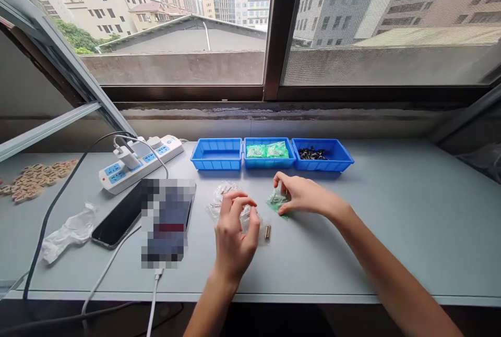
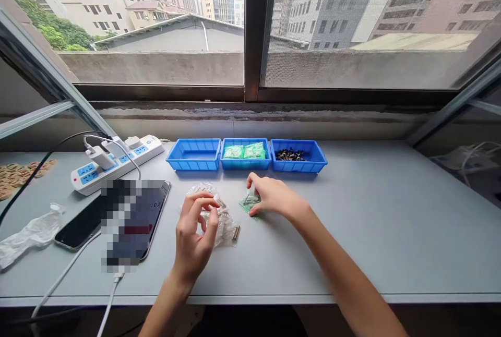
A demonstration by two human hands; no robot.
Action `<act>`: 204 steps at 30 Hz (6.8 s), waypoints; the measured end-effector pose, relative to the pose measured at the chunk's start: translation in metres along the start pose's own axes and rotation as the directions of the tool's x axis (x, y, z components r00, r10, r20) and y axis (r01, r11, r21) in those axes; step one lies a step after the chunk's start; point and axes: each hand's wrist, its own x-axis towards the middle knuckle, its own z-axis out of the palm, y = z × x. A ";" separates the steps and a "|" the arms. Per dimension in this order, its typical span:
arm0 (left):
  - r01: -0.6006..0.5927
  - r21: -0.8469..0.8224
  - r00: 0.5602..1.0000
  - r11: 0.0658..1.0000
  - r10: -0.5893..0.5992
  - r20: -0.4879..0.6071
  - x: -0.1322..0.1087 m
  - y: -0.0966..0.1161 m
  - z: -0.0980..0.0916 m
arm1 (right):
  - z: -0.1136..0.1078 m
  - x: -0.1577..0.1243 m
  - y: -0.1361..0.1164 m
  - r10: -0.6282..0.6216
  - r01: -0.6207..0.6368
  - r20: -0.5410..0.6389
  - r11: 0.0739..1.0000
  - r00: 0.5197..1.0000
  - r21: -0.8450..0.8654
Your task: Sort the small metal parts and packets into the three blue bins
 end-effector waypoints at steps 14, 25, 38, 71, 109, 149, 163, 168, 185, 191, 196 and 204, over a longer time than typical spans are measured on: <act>0.075 -0.046 0.996 0.996 -0.077 -0.045 0.001 0.001 0.000 | -0.004 -0.002 -0.030 -0.273 0.396 -0.287 0.651 0.918 0.648; -0.005 -0.108 0.997 0.994 -0.004 -0.081 0.005 0.004 -0.011 | -0.004 -0.002 -0.033 -0.280 0.424 -0.320 0.528 0.905 0.736; -0.113 0.206 0.977 0.972 0.147 -0.155 0.010 -0.009 -0.020 | 0.006 0.002 -0.029 -0.424 0.664 -0.727 0.745 0.540 0.059; -0.135 0.058 0.991 0.989 0.134 0.030 0.021 -0.007 -0.021 | 0.012 0.030 -0.003 0.344 0.322 -0.570 0.563 0.746 0.761; 0.015 -0.162 0.968 0.987 -0.055 -0.245 0.017 -0.011 -0.025 | 0.025 0.036 0.020 -0.114 0.007 -0.646 0.986 0.755 -0.167; -0.202 0.081 0.970 0.976 0.211 -0.125 0.018 -0.014 -0.022 | 0.025 -0.002 -0.047 -0.136 0.429 -0.443 0.601 0.886 0.675; -0.123 0.028 0.984 0.992 0.126 -0.123 0.016 -0.009 -0.021 | 0.025 -0.003 -0.051 0.029 0.243 -0.297 0.502 0.955 0.830; -0.095 -0.008 0.990 0.995 0.093 -0.105 0.017 -0.005 -0.023 | 0.022 0.008 -0.042 0.088 0.059 -0.084 0.258 0.993 0.964; -0.045 -0.156 0.994 0.987 0.029 -0.104 0.015 -0.007 -0.021 | 0.009 0.088 -0.058 0.027 0.111 -0.162 0.622 0.986 0.775; -0.051 -0.176 0.992 0.983 0.030 -0.121 0.015 -0.008 -0.020 | 0.009 0.083 -0.061 -0.028 0.179 -0.231 0.722 0.973 0.668; -0.063 -0.190 0.976 0.980 0.021 -0.215 0.014 -0.008 -0.020 | 0.019 0.035 -0.050 -0.270 0.266 -0.009 0.941 0.963 0.210; -0.064 -0.391 0.828 0.918 -0.170 -0.535 0.010 -0.012 -0.022 | 0.017 0.036 -0.061 -0.213 0.223 -0.120 0.972 0.970 0.075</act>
